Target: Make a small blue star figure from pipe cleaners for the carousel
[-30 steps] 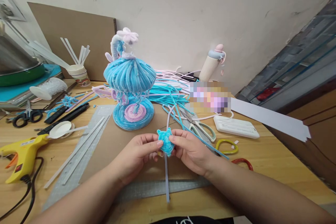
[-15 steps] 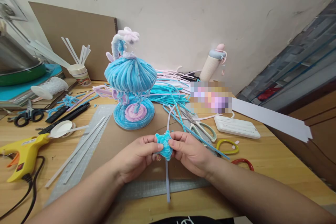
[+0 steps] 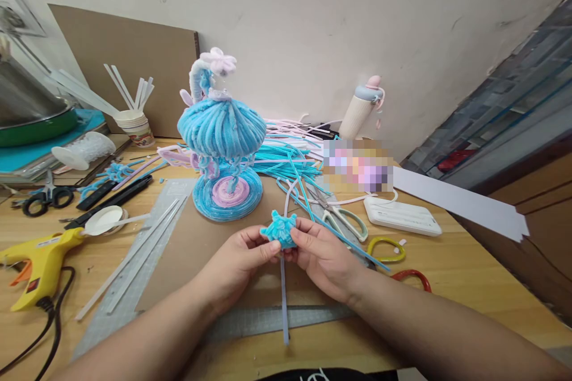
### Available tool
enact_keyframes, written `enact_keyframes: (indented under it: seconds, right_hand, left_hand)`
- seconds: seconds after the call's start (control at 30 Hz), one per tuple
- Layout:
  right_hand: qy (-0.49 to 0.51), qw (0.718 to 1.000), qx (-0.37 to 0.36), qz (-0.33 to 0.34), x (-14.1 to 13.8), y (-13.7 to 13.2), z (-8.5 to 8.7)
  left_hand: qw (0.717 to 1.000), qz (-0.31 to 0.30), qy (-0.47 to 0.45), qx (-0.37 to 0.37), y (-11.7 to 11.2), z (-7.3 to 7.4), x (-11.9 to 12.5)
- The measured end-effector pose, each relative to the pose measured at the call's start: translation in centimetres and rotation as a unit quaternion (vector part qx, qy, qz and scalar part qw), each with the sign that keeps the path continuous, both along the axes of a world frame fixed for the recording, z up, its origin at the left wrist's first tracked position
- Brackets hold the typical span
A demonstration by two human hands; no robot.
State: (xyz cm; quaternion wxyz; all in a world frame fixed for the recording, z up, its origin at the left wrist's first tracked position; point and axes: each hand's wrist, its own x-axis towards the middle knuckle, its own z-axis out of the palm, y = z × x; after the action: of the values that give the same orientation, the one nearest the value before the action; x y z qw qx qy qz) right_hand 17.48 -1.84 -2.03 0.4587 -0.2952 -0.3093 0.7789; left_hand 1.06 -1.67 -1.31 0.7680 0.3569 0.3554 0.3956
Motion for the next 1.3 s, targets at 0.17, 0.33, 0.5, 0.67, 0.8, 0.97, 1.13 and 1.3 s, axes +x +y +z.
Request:
enact_keyframes:
  seconds: [0.17, 0.33, 0.5, 0.67, 0.8, 0.97, 1.13, 1.3]
  right_hand:
    - [-0.046, 0.999, -0.005, 0.023, 0.3, 0.3, 0.2]
    - [-0.122, 0.991, 0.038, -0.04, 0.5, 0.4, -0.1]
    - [-0.271, 0.93, 0.24, -0.068, 0.7, 0.1, -0.4]
    - [-0.081, 0.994, 0.069, 0.019, 0.1, -0.3, -0.1]
    - [0.007, 0.999, -0.02, 0.036, -0.3, -0.2, 0.2]
    - [-0.057, 0.998, 0.022, 0.005, -0.4, -0.4, -0.2]
    - [-0.159, 0.983, 0.085, -0.026, -0.3, -0.3, -0.6]
    - [-0.176, 0.981, 0.077, -0.021, -0.2, -0.3, -0.1]
  left_hand:
    - [1.0, 0.012, 0.008, -0.001, 0.2, 0.5, -0.3]
    - [0.998, 0.042, 0.016, -0.037, 0.5, 0.4, -0.5]
    - [0.996, 0.066, 0.061, 0.025, 0.4, 0.2, -0.4]
    - [0.978, 0.095, 0.115, 0.149, -0.3, 1.2, -0.3]
    - [0.945, 0.195, 0.186, 0.186, -0.4, 1.1, -0.5]
    - [0.941, 0.088, 0.259, 0.2, -0.3, 0.3, 0.0]
    - [0.929, 0.096, 0.293, 0.205, -0.6, 0.1, 0.5]
    - [0.916, 0.097, 0.32, 0.224, -0.6, -0.5, 0.2]
